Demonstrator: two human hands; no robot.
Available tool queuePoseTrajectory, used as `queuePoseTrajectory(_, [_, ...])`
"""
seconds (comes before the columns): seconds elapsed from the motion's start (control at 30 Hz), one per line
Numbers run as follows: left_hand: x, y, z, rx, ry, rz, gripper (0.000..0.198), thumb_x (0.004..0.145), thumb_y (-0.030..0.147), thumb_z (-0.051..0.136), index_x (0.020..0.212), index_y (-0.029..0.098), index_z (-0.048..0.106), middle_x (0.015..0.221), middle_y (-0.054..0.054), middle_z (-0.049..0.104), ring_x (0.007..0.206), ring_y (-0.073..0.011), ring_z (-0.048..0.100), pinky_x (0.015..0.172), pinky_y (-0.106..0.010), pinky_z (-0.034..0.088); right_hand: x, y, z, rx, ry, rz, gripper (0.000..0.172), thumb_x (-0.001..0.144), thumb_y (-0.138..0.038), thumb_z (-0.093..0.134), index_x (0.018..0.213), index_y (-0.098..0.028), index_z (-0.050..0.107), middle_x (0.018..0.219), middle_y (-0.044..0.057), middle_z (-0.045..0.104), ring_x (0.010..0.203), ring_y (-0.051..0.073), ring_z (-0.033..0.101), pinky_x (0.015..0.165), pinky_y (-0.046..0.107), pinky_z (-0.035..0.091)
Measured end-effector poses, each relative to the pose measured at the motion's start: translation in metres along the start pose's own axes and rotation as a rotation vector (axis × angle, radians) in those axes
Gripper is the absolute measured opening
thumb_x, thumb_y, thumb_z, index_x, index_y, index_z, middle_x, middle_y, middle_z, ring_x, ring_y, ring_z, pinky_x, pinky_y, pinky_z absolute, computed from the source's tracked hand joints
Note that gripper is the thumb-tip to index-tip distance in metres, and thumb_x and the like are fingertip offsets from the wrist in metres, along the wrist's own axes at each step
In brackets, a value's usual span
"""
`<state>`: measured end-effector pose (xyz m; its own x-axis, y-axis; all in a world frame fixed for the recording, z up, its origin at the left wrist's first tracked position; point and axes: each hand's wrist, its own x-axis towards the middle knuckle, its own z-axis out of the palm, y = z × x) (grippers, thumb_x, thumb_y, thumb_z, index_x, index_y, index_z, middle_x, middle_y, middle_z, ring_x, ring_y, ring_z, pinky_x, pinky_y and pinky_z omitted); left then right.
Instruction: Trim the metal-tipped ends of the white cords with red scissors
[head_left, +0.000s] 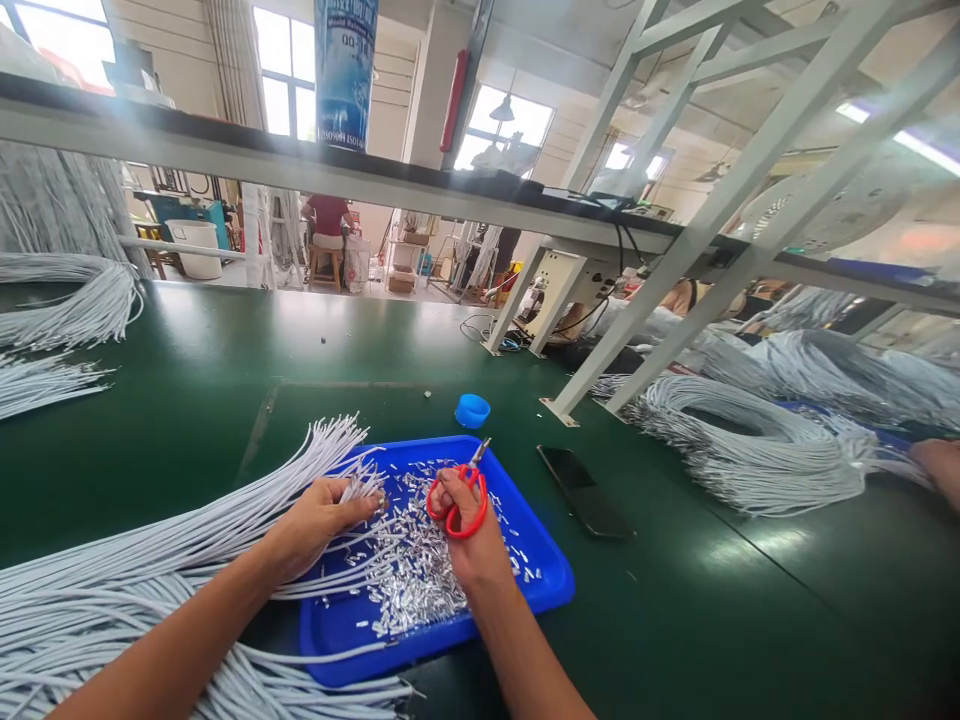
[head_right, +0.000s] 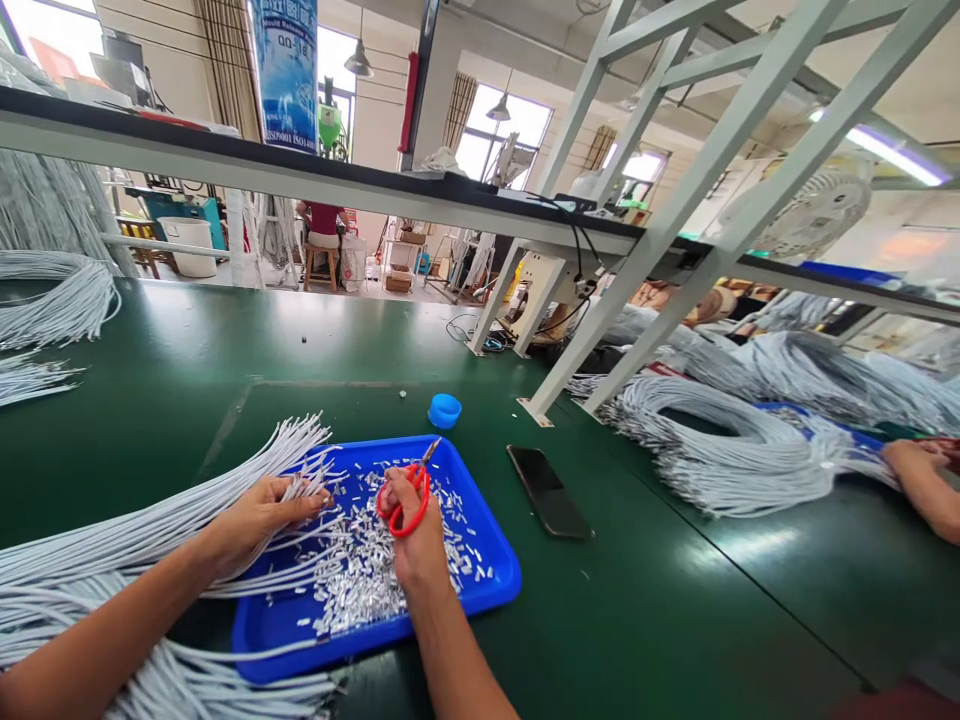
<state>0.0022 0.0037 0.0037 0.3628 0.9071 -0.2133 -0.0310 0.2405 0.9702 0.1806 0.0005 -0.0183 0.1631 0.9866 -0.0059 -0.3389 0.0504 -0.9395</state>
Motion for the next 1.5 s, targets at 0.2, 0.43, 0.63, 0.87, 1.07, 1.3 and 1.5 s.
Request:
queuePoseTrajectory(0.2, [0.002,0.002,-0.005,-0.067,0.040,0.053,0.037,0.058,0.038,0.077,0.086,0.014,0.072,0.079,-0.005,0.068,0.076,-0.0183,0.057,0.071,-0.027,0.041,-0.006,-0.013,-0.006,-0.565,-0.200,-0.213,0.026,0.077,-0.043,0.057,0.072,-0.018,0.057,0.069,0.000,0.053,0.064,0.014,0.048,0.059,0.024,0.036])
queuePoseTrajectory(0.43, [0.002,0.004,-0.006,-0.127,0.152,0.126,0.030,0.058,0.034,0.078,0.073,0.010,0.066,0.052,0.004,0.049,0.044,-0.0048,0.038,0.044,-0.019,0.025,-0.010,-0.012,0.001,-1.141,-0.303,-0.353,0.033,0.078,-0.041,0.054,0.055,-0.019,0.046,0.061,-0.001,0.049,0.057,0.012,0.044,0.053,0.023,0.028])
queuePoseTrajectory(0.63, [0.000,0.006,-0.004,-0.090,0.129,0.107,0.036,0.061,0.039,0.074,0.080,0.010,0.066,0.048,0.007,0.040,0.042,-0.0030,0.026,0.042,-0.019,0.014,-0.010,-0.008,0.000,-1.159,-0.342,-0.345,0.042,0.078,-0.042,0.054,0.049,-0.018,0.034,0.053,-0.003,0.043,0.051,0.010,0.038,0.050,0.024,0.020])
queuePoseTrajectory(0.87, [-0.001,0.004,-0.004,0.253,0.224,0.295,0.027,0.066,0.038,0.069,0.076,0.013,0.069,0.059,0.003,0.050,0.051,-0.0074,0.038,0.048,-0.020,0.028,-0.008,-0.005,-0.003,-1.150,-0.340,-0.269,0.046,0.076,-0.041,0.055,0.048,-0.017,0.027,0.050,-0.005,0.034,0.049,0.008,0.032,0.049,0.024,0.016])
queuePoseTrajectory(1.07, [-0.001,0.003,-0.003,0.079,0.078,0.180,0.030,0.070,0.042,0.066,0.068,0.012,0.064,0.051,0.003,0.049,0.044,-0.0074,0.040,0.045,-0.021,0.029,-0.011,-0.002,0.000,-1.100,-0.361,-0.256,0.045,0.076,-0.043,0.056,0.046,-0.017,0.034,0.049,-0.005,0.034,0.049,0.008,0.032,0.048,0.023,0.018])
queuePoseTrajectory(1.3, [0.002,0.000,-0.004,-0.066,0.124,0.109,0.032,0.067,0.043,0.069,0.059,0.013,0.063,0.058,-0.001,0.058,0.055,-0.0102,0.047,0.056,-0.022,0.033,-0.004,-0.014,-0.007,-1.035,-0.403,-0.236,0.031,0.071,-0.047,0.061,0.060,-0.018,0.063,0.062,0.000,0.056,0.057,0.012,0.046,0.053,0.022,0.030])
queuePoseTrajectory(1.5, [-0.002,0.002,0.000,0.114,0.022,0.145,0.031,0.068,0.043,0.067,0.061,0.013,0.063,0.057,0.002,0.052,0.058,-0.0113,0.043,0.060,-0.024,0.032,-0.011,-0.010,0.006,-0.438,-0.296,-0.031,0.035,0.071,-0.048,0.061,0.080,-0.015,0.067,0.062,0.000,0.055,0.056,0.012,0.045,0.052,0.023,0.034])
